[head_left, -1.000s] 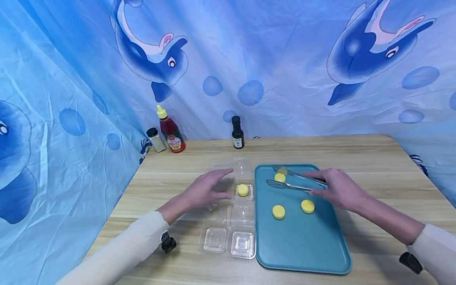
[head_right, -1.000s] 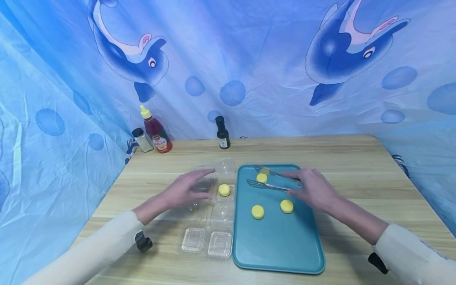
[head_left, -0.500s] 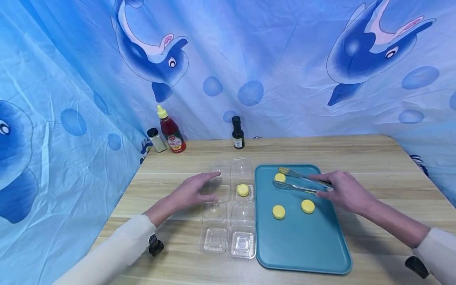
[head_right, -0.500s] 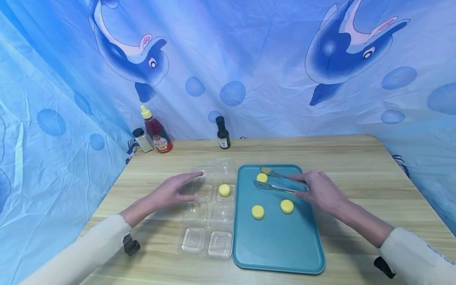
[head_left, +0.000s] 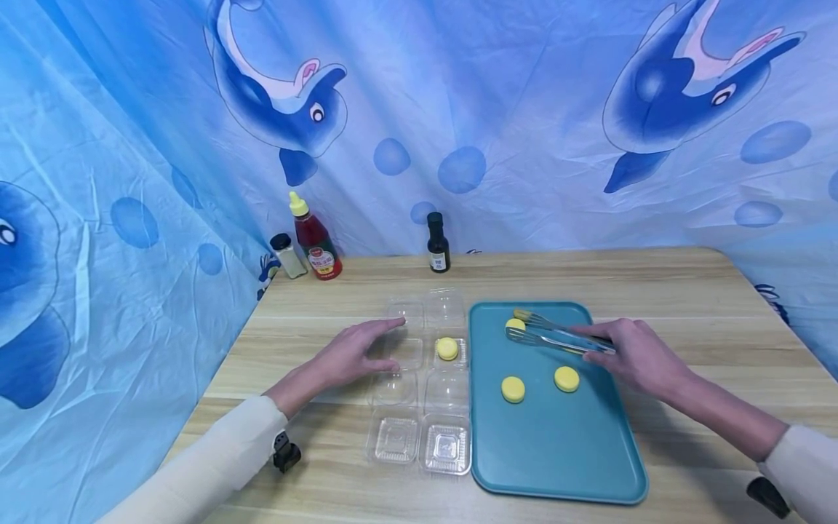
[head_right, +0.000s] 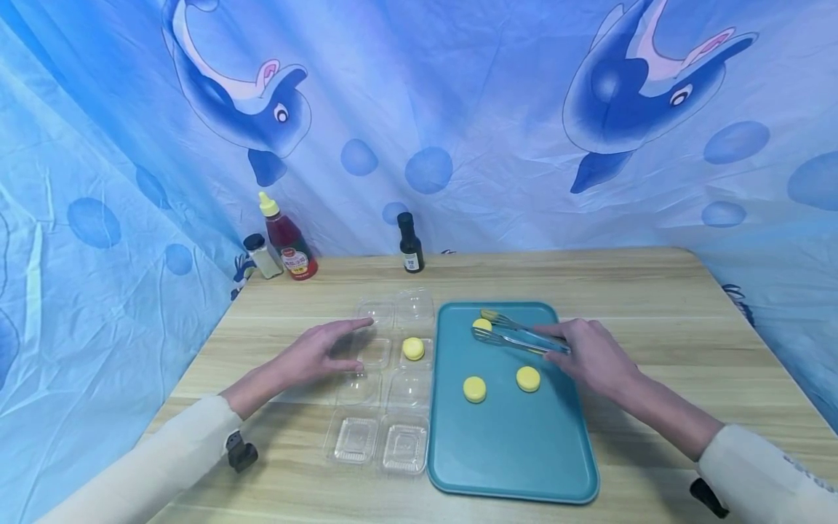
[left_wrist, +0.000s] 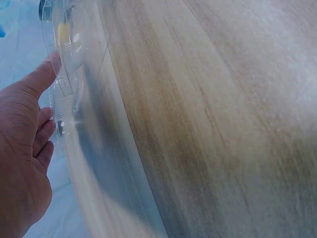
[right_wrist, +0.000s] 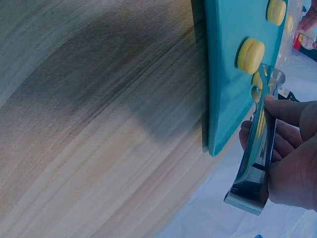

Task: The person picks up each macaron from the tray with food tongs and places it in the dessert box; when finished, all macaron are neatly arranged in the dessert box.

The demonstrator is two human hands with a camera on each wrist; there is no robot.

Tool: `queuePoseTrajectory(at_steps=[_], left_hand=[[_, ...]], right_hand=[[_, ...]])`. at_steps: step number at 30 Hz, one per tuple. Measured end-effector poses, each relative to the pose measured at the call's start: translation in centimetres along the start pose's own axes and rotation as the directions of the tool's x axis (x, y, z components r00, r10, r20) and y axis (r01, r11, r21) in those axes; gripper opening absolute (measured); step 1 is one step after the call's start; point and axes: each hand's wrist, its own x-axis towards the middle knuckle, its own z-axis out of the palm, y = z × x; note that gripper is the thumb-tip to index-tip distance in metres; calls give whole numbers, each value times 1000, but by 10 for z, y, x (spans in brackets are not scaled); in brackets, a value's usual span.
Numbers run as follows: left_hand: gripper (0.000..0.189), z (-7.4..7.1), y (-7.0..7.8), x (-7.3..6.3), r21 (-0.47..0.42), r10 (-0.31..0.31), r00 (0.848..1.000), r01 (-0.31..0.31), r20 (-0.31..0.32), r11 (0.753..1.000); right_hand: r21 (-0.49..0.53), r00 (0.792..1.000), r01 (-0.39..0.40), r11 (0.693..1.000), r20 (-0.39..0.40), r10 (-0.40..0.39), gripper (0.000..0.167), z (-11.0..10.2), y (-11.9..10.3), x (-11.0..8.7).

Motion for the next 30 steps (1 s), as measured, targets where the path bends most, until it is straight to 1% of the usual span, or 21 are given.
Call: queuePoseTrajectory(at_steps=[8, 16, 22, 30], left_hand=[[86, 1, -1, 0, -10, -17, 1000, 17, 3, 1000], [85, 1, -1, 0, -21, -36, 999, 37, 12, 999], [84, 1, 0, 1, -20, -40, 999, 41, 14, 999], [83, 1, -1, 1, -14, -17, 1000, 17, 1, 1000]], right_hand=[[-28, 999, 21, 999, -38, -22, 45, 1, 1, -1], [-28, 999, 24, 999, -47, -25, 45, -2, -5, 1], [-12, 996, 62, 998, -56, -63, 46, -3, -19, 7], [23, 995, 89, 996, -39, -88, 45, 4, -47, 20]])
